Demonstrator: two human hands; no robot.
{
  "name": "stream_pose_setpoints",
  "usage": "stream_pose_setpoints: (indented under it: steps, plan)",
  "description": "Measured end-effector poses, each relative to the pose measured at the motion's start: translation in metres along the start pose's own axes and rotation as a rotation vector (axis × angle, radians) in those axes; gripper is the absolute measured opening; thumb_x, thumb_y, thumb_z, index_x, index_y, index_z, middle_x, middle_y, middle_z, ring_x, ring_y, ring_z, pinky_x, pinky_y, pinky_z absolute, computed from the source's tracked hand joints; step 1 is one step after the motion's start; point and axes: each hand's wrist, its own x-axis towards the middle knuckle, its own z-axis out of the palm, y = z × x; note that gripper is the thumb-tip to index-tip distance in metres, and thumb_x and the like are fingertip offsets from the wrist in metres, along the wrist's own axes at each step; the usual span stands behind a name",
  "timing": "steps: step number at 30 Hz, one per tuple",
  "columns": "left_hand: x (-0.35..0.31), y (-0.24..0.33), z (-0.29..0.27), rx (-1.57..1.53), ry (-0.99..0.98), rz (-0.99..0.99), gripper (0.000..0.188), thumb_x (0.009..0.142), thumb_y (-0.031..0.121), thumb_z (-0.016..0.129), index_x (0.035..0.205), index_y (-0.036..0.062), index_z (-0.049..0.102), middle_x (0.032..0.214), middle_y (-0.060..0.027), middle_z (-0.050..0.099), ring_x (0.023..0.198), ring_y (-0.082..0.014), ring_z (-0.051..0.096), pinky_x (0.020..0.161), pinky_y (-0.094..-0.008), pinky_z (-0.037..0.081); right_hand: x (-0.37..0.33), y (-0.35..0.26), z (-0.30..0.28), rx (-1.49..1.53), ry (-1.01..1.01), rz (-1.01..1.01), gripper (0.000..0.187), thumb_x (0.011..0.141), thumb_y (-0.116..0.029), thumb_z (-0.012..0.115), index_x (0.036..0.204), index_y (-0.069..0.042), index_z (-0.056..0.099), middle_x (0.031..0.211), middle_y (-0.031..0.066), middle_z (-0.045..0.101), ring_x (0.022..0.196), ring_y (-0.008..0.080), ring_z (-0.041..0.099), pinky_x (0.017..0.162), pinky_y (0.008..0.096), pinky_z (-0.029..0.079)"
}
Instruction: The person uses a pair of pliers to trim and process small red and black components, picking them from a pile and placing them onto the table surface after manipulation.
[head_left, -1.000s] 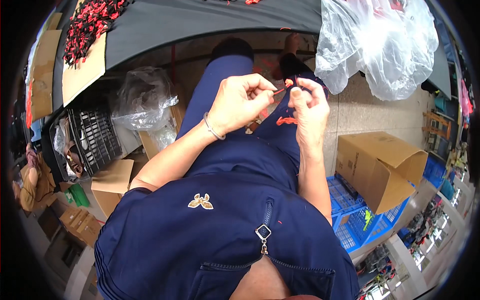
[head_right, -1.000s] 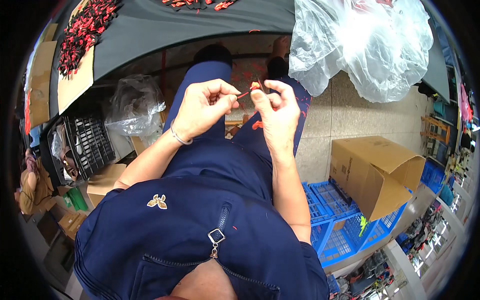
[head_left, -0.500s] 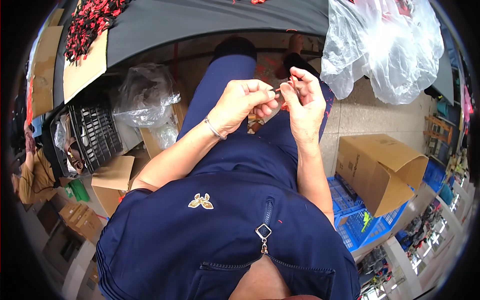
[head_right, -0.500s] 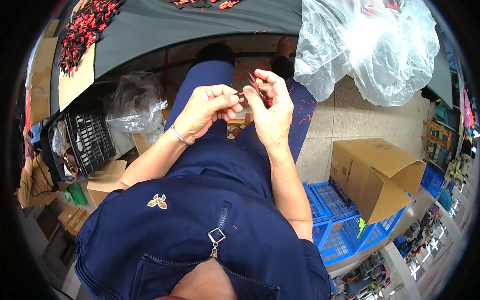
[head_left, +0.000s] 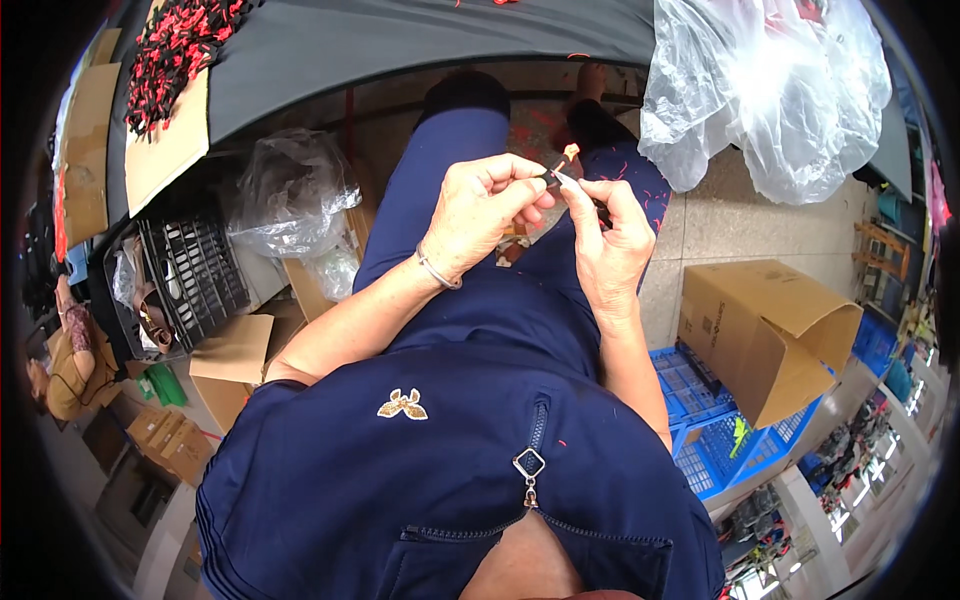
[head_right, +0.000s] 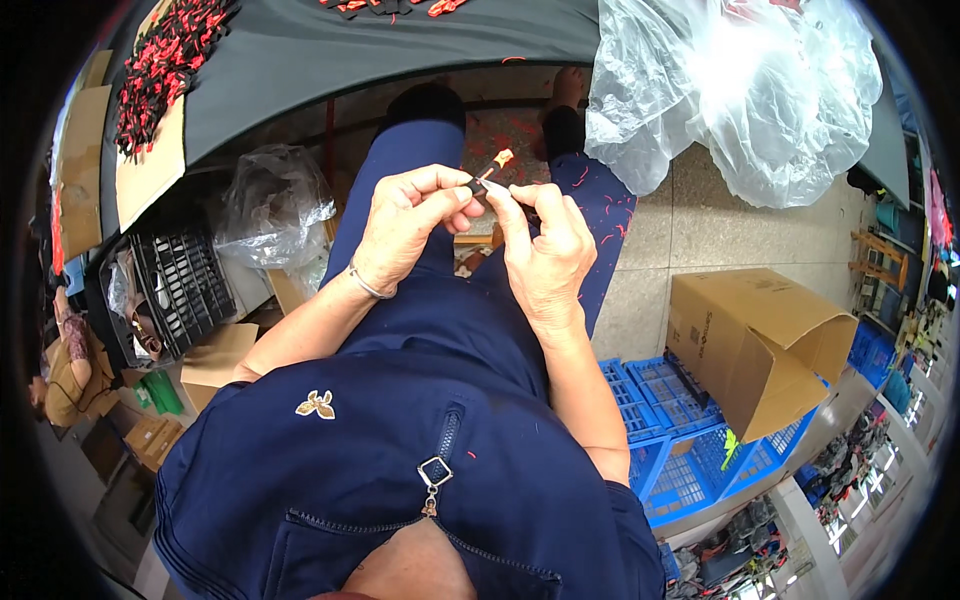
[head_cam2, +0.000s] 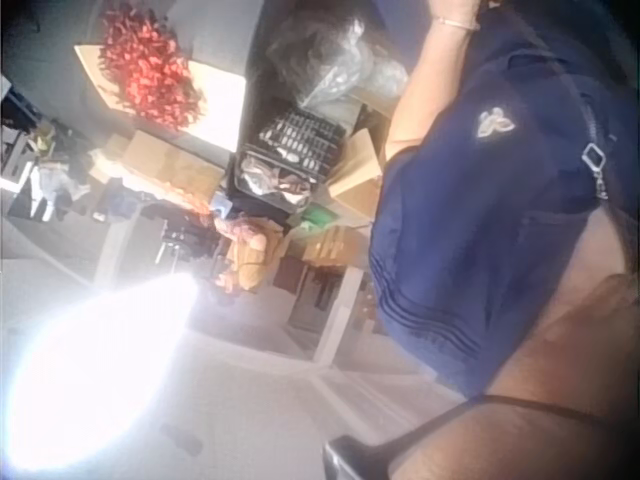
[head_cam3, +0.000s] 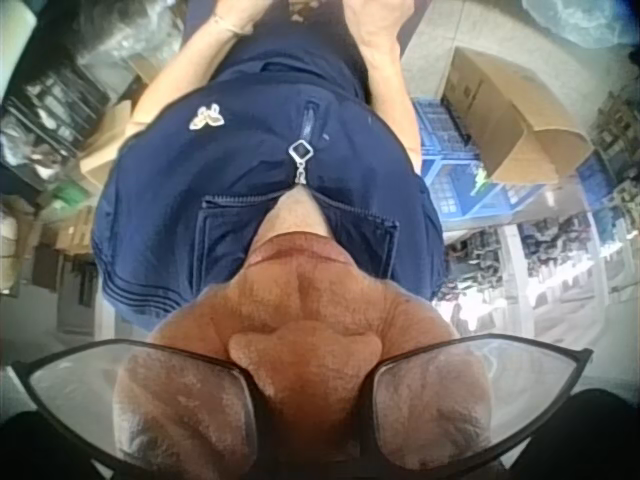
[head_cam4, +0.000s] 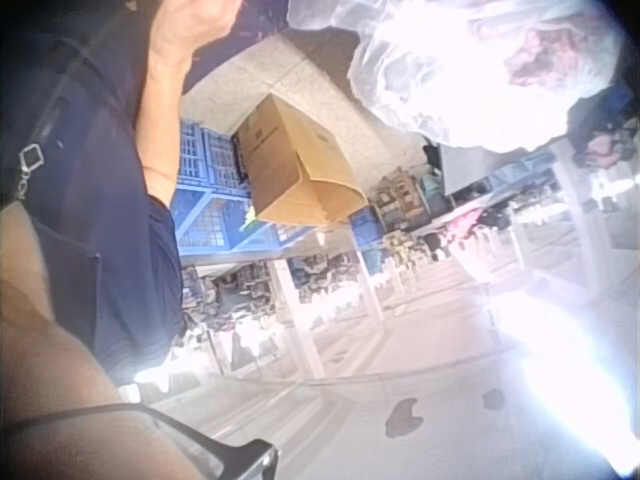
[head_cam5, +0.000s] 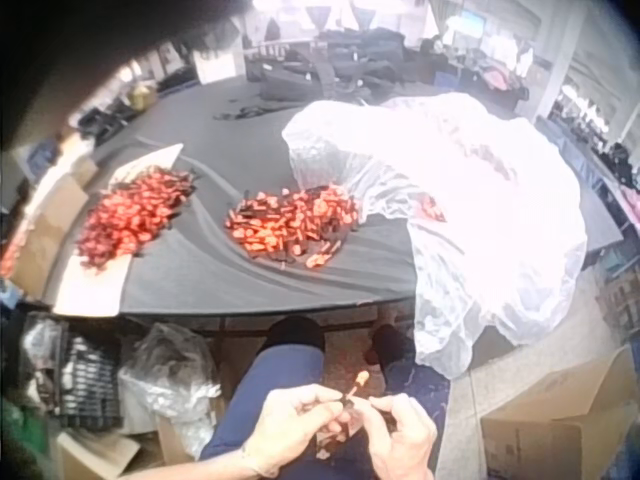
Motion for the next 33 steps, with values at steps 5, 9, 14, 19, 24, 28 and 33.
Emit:
stream_pose_setpoints:
  steps: [5, 9, 14, 19, 24, 28, 33]
  plan:
    - [0.002, 0.001, -0.001, -0.013, -0.004, 0.006, 0.016, 0.087, 0.010, 0.058, 0.095, -0.0010, 0.065, 0.080, -0.0057, 0.066, 0.067, -0.0077, 0.057, 0.065, -0.0214, 0.048, 0.000, 0.001, 0.004, 0.136, 0.020, 0.074, 0.016, 0.075, -0.012, 0.075, 0.082, -0.004, 0.063, 0.072, 0.0068, 0.063, 0.063, 0.0189, 0.060, 0.058, 0.0279, 0.047]
    - [0.003, 0.005, -0.009, -0.036, 0.028, -0.016, 0.016, 0.085, 0.009, 0.059, 0.096, -0.0010, 0.064, 0.080, -0.0067, 0.066, 0.065, -0.0083, 0.057, 0.064, -0.0215, 0.048, 0.009, 0.001, 0.008, 0.120, -0.044, 0.134, 0.014, 0.078, -0.011, 0.072, 0.084, -0.002, 0.063, 0.071, 0.0046, 0.063, 0.063, 0.0120, 0.059, 0.060, 0.0260, 0.047]
    - [0.027, 0.053, -0.079, -0.050, 0.216, 0.377, 0.024, 0.089, 0.011, 0.052, 0.108, -0.0024, 0.058, 0.090, -0.0115, 0.066, 0.068, -0.0124, 0.059, 0.066, -0.0228, 0.049, 0.017, 0.001, 0.011, 0.427, -0.030, 0.312, 0.014, 0.083, -0.008, 0.068, 0.093, -0.002, 0.061, 0.075, 0.0008, 0.062, 0.063, 0.0036, 0.054, 0.056, 0.0186, 0.046]
    - [0.050, 0.099, -0.126, -0.565, 0.044, 0.611, 0.048, 0.091, 0.018, 0.045, 0.134, -0.0018, 0.035, 0.120, -0.0164, 0.055, 0.090, -0.0166, 0.060, 0.079, -0.0292, 0.049, 0.025, 0.004, 0.014, 0.419, -0.055, 0.268, 0.014, 0.084, -0.007, 0.066, 0.094, 0.000, 0.060, 0.073, -0.0012, 0.058, 0.062, 0.0016, 0.051, 0.055, 0.0171, 0.046]
    - [0.095, 0.080, -0.087, 0.623, 0.561, 0.688, 0.019, 0.082, 0.009, 0.065, 0.100, 0.0038, 0.068, 0.083, -0.0021, 0.067, 0.066, -0.0049, 0.058, 0.062, -0.0193, 0.047, 0.029, 0.000, 0.017, 0.439, -0.062, 0.302, 0.014, 0.084, -0.007, 0.066, 0.095, 0.000, 0.060, 0.074, -0.0002, 0.060, 0.063, 0.0021, 0.052, 0.057, 0.0172, 0.046]
    - [0.121, 0.091, -0.077, 1.104, 0.648, 0.628, 0.023, 0.075, 0.025, 0.071, 0.089, 0.0072, 0.069, 0.079, -0.0055, 0.066, 0.066, -0.0156, 0.063, 0.065, -0.0281, 0.050, 0.029, 0.014, 0.018, 0.366, -0.082, 0.242, 0.015, 0.084, -0.006, 0.067, 0.096, 0.001, 0.060, 0.079, 0.0022, 0.064, 0.066, 0.0028, 0.054, 0.058, 0.0183, 0.049]
    - [0.133, 0.096, -0.080, 1.228, 0.666, 0.539, 0.020, 0.074, 0.025, 0.069, 0.083, 0.0073, 0.067, 0.075, -0.0051, 0.066, 0.069, -0.0188, 0.065, 0.067, -0.0309, 0.051, 0.027, 0.013, 0.020, 0.378, -0.071, 0.271, 0.016, 0.084, -0.006, 0.067, 0.096, 0.001, 0.059, 0.082, 0.0041, 0.065, 0.069, 0.0037, 0.057, 0.059, 0.0190, 0.050]
